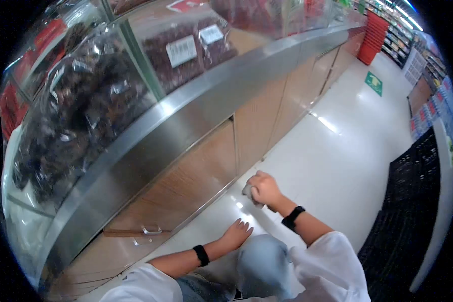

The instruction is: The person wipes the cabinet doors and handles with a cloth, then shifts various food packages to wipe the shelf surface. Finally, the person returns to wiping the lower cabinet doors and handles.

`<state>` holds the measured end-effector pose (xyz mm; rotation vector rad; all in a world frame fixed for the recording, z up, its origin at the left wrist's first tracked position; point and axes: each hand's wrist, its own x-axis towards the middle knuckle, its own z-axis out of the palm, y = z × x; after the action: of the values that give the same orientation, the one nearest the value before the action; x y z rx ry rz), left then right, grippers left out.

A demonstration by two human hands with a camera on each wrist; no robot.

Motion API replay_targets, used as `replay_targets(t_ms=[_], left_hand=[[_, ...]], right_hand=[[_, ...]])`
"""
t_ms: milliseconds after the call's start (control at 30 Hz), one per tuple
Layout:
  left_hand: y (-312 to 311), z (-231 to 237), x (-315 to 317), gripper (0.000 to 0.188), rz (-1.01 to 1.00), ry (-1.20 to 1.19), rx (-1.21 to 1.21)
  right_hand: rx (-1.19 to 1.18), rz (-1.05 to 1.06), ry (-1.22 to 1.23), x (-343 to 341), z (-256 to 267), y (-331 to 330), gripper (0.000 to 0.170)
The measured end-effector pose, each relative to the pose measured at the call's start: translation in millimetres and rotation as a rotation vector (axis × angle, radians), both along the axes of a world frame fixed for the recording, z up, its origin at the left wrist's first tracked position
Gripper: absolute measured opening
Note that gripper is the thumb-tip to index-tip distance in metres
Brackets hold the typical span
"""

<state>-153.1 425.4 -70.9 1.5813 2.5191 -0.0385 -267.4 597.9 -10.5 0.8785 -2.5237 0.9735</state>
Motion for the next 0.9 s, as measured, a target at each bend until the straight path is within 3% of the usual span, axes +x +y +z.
replay_targets(t_ms=[67, 100, 133, 200, 233, 300, 333, 400, 433, 500, 600, 733, 800, 900], left_hand=[[17.0, 0.0, 9.8, 0.037, 0.142, -0.199, -0.31], [12.4, -24.9, 16.6, 0.019, 0.252, 0.039, -0.352], [6.8, -1.3, 17.3, 0.019, 0.248, 0.028, -0.345], [-15.9, 44.3, 21.3, 0.018, 0.452, -0.247, -0.324], [-28.2, 49.9, 25.3, 0.018, 0.448, -0.266, -0.323], [-49.3, 62.8, 37.3, 0.017, 0.431, 0.045, -0.05], [-53.5, 78.1, 35.4, 0.017, 0.429, 0.031, -0.046], [-62.8, 108.8, 44.7, 0.013, 0.194, -0.091, -0.035], [-58.1, 125.4, 44.7, 0.013, 0.197, -0.114, -0.027], [-54.3, 155.6, 48.1, 0.022, 0.107, -0.203, -0.059], [-43.0, 196.3, 62.2, 0.015, 0.082, -0.284, -0.007], [-22.9, 258.2, 64.5, 0.02, 0.093, -0.376, 0.148], [-16.4, 282.3, 57.6, 0.02, 0.156, -0.492, 0.238], [-23.9, 322.3, 49.2, 0.022, 0.272, -0.519, 0.238]], right_hand=[[0.153, -0.002, -0.185, 4.9, 9.1, 1.8, 0.019], [0.162, -0.009, -0.204, 9.4, 8.6, 3.9, 0.019], [0.195, -0.097, -0.313, 10.5, 7.4, 4.7, 0.02], [0.231, -0.186, -0.439, 12.3, 7.8, 7.7, 0.022], [0.257, -0.244, -0.479, 14.0, 12.4, 10.1, 0.022], [0.296, -0.297, -0.537, 20.8, 22.7, 17.4, 0.022], [0.269, -0.35, -0.574, 23.3, 29.1, 22.7, 0.023], [0.248, -0.406, -0.649, 44.0, 38.7, 27.2, 0.023], [0.233, -0.434, -0.659, 48.6, 47.9, 34.6, 0.023], [0.163, -0.496, -0.681, 64.1, 69.2, 47.6, 0.023], [0.161, -0.594, -0.753, 89.9, 109.7, 72.9, 0.023], [0.102, -0.649, -0.778, 119.9, 171.4, 97.7, 0.022], [0.058, -0.745, -0.797, 130.6, 195.6, 105.8, 0.022], [0.065, -0.702, -0.848, 144.7, 250.4, 109.5, 0.023]])
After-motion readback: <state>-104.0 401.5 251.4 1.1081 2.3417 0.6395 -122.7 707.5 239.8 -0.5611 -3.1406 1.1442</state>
